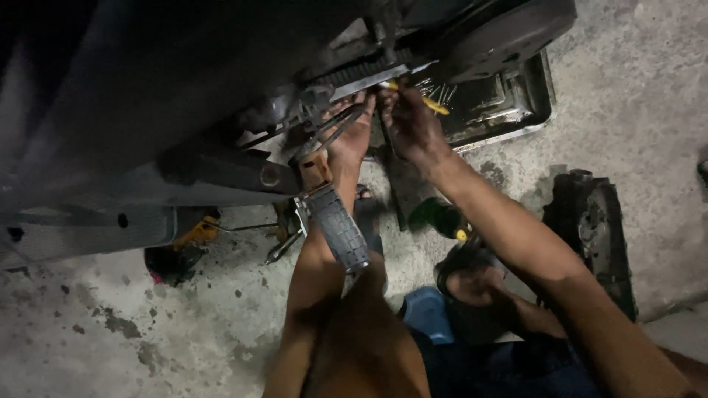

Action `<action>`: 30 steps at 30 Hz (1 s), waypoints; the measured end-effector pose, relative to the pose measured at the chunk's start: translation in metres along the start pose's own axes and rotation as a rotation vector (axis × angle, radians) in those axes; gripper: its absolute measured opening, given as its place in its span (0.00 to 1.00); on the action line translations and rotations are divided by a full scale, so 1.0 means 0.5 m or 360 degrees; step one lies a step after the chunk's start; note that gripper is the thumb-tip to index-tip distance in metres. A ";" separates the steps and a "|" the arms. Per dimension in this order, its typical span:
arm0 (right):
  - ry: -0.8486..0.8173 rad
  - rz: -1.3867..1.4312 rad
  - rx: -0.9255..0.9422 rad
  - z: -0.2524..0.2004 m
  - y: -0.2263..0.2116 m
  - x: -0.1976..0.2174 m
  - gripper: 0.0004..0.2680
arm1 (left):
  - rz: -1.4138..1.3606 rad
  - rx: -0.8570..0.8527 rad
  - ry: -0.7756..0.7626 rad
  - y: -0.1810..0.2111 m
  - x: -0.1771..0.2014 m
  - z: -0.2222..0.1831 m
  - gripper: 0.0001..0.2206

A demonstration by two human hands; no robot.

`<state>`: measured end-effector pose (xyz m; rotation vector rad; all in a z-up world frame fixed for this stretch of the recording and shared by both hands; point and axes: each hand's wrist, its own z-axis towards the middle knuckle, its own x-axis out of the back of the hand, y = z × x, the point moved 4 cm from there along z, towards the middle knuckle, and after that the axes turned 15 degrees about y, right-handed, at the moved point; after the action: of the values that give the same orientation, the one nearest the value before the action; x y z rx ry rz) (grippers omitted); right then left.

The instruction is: Cleaning the internal components and casing of a motorcycle engine using a small brush and solvent from a tray.

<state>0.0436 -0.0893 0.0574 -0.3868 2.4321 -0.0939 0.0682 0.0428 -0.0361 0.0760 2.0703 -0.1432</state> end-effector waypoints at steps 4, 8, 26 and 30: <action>-0.0023 -0.0273 0.0163 -0.019 0.030 -0.013 0.06 | -0.0054 -0.0159 0.0398 -0.003 0.018 -0.005 0.12; -0.0009 -0.0300 0.0175 0.055 -0.019 0.042 0.08 | 0.0215 0.0059 0.0000 -0.019 -0.064 -0.046 0.07; 0.0111 -0.2605 0.1755 0.124 -0.307 0.167 0.01 | 0.0364 0.0609 -0.0407 -0.177 -0.150 0.007 0.18; 0.0167 -0.2689 0.1913 0.106 -0.321 0.128 0.04 | 0.0318 0.0677 -0.0270 -0.198 -0.211 -0.049 0.21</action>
<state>0.0704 -0.2598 0.0039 -1.5864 1.0349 -2.0429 0.0866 -0.0515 0.0751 0.5113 1.8218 -0.4491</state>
